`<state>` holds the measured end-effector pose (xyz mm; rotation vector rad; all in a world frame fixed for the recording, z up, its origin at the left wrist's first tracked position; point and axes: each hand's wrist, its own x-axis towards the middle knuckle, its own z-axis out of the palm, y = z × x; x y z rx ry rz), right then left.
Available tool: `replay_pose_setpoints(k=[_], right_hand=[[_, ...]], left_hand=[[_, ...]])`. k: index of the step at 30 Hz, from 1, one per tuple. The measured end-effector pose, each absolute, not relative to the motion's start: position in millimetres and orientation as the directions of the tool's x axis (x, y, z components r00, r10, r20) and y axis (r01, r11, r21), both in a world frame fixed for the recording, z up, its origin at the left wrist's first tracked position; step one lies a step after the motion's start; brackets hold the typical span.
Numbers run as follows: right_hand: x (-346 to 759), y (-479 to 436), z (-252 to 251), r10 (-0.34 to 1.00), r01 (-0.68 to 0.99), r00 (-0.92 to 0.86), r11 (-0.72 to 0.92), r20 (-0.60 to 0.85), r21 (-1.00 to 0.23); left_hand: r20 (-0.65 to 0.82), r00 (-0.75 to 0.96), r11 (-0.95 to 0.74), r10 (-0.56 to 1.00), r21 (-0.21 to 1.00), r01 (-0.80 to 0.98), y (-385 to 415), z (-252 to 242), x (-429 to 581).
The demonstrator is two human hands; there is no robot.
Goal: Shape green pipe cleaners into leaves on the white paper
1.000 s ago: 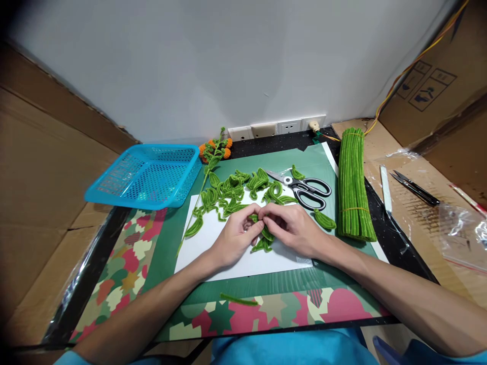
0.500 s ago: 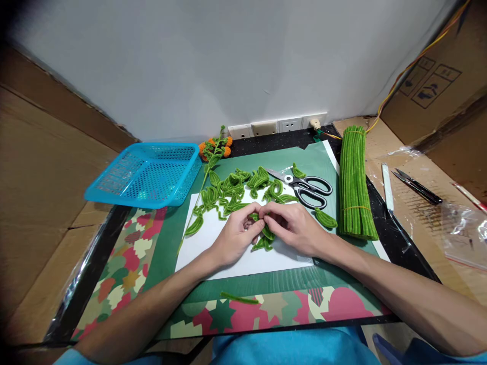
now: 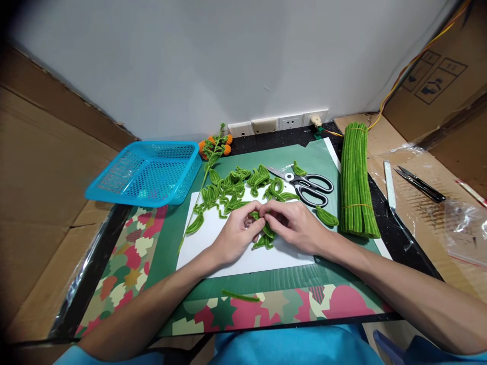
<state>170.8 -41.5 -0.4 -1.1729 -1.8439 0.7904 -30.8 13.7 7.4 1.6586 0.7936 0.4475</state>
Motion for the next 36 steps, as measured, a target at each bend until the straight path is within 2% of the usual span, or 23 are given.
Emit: replay_pose_setpoints(k=[36], right_hand=[[170.8,-42.3,1.8,0.927,0.432,-0.257,0.364,0.274,-0.825]], left_hand=[[-0.137,0.696,-0.062,0.705,0.965,0.254,12.2,9.6,-31.0]])
